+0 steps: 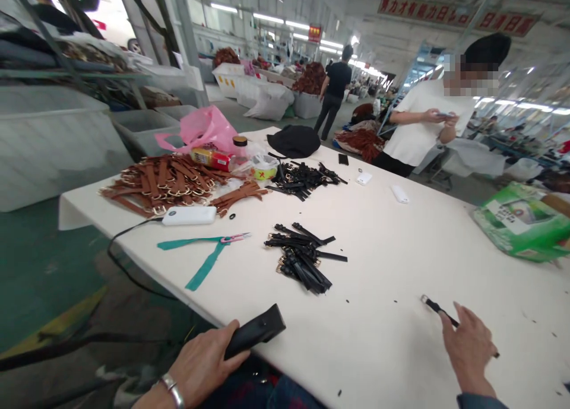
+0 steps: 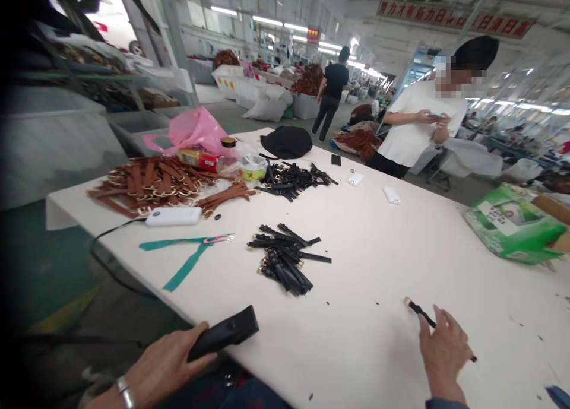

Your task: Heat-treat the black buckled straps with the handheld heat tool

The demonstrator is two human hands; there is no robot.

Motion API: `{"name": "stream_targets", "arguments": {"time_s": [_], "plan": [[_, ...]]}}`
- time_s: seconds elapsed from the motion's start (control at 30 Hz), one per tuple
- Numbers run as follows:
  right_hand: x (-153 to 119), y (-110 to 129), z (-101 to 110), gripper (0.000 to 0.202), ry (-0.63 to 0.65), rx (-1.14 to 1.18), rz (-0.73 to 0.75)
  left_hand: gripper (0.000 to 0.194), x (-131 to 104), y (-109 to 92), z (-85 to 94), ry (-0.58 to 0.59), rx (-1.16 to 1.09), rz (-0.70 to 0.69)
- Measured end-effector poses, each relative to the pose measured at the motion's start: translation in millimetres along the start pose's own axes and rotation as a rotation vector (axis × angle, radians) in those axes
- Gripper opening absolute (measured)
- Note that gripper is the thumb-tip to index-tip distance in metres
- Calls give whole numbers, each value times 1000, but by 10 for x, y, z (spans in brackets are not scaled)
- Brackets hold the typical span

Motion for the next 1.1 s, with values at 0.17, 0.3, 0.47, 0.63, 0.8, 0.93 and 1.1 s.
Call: {"name": "stream_targets", "arguments": {"time_s": [0.17, 0.3, 0.47, 0.63, 0.8, 0.93, 1.1], "plan": [[-546, 1583, -122, 63, 217, 182, 285, 43, -13, 101, -40, -12, 3, 7], [-1176, 3085, -151, 89, 457, 205, 645, 49, -8, 109, -74, -13, -14, 15], [-1108, 3915, -361, 109, 669, 140, 720, 51, -44, 169, -159, -16, -52, 25], [-916, 4054, -713, 113, 883, 37, 689, 46, -100, 236, -165, 13, -117, 40], [-956, 3977, -747, 104, 828, 59, 705, 43, -93, 227, -107, 1, -128, 22], [-988, 3780, -674, 94, 743, 101, 726, 43, -79, 232, -115, 5, -101, 7], [-952, 3323, -620, 90, 696, 74, 699, 45, -53, 232, -118, 6, -76, 10]]}}
Point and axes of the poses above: each hand's wrist, its own x-axis towards the middle knuckle, its own z-axis out of the back of the hand, y = z × x, the point moved 5 cm from there along x, towards the middle knuckle, and after that the axes turned 13 degrees about -z, right-handed, at the moved point
